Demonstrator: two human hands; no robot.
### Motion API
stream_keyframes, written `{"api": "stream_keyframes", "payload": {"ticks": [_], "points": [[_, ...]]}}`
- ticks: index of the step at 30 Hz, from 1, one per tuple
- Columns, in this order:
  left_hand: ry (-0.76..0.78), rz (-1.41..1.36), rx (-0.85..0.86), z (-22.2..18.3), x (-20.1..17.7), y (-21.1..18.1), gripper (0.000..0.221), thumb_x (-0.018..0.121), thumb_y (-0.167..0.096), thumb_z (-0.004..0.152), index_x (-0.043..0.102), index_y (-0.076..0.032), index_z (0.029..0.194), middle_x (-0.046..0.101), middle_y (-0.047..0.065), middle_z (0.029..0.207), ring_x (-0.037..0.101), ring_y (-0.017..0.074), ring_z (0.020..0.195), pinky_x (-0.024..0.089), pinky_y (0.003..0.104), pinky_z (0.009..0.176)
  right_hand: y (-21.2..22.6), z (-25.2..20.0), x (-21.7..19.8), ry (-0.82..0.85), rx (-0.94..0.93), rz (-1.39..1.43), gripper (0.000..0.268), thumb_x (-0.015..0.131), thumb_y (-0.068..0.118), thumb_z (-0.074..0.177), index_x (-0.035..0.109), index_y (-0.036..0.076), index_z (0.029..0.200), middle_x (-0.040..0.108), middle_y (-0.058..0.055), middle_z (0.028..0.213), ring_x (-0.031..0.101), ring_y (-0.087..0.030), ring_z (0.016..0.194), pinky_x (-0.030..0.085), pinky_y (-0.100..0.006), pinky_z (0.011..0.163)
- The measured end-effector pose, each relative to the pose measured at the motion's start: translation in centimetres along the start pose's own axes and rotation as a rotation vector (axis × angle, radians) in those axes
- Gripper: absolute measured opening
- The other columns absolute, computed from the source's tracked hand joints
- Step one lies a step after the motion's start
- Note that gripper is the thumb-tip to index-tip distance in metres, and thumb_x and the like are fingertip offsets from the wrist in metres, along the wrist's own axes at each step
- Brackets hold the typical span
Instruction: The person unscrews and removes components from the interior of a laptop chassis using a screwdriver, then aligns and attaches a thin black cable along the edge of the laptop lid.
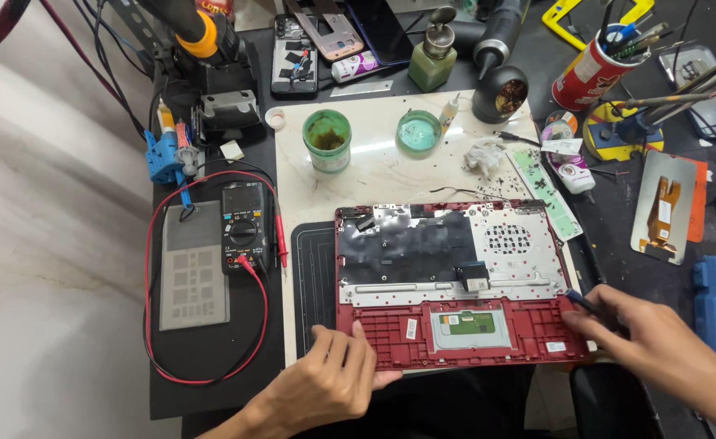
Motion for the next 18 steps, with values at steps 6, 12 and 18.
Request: {"api": "stream_keyframes", "payload": {"ticks": [6,12,18], "points": [[-0.012,-0.074,-0.024,-0.5,1.8,-0.3,0.06,0.065,-0.052,0.098,0.069,0.004,0.077,0.069,0.016,0.072,0.065,0.0259,0.064,0.058,0.041,0.064,2.1,-0.3,-0.1,-0.037,-0.102,0.018,0.041,0.075,0.043,0.089,0.071,0.004,0.1,0.077,-0.017,0.076,0.069,-0.029,0.061,0.053,-0.043,0.062],[0.115,-0.3,-0.126,-0.1,2.8,0.2,0.058,0.069,-0.056,0.093,0.066,0.001,0.082,0.063,0.011,0.067,0.062,0.0258,0.061,0.054,0.039,0.061,3.5,0.3,-2.3,-0.052,-0.072,-0.084,0.035,0.072,0.037,0.094,0.071,0.004,0.106,0.076,-0.016,0.083,0.072,-0.027,0.07,0.056,-0.04,0.066],[0.082,-0.424,-0.255,1.4,2.3,3.4,0.06,0.07,-0.058,0.088,0.065,0.001,0.083,0.063,0.012,0.071,0.063,0.0274,0.06,0.05,0.037,0.056,5.8,2.4,-5.1,-0.347,-0.369,0.048,0.035,0.075,0.036,0.087,0.072,0.004,0.102,0.077,-0.014,0.093,0.077,-0.026,0.083,0.058,-0.04,0.073]]}}
Point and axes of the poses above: each hand's wrist, its own z-axis towards the middle knuckle, its own x-axis out of the palm, y = z × x, the point moved 3 cm from there along z, towards the middle knuckle
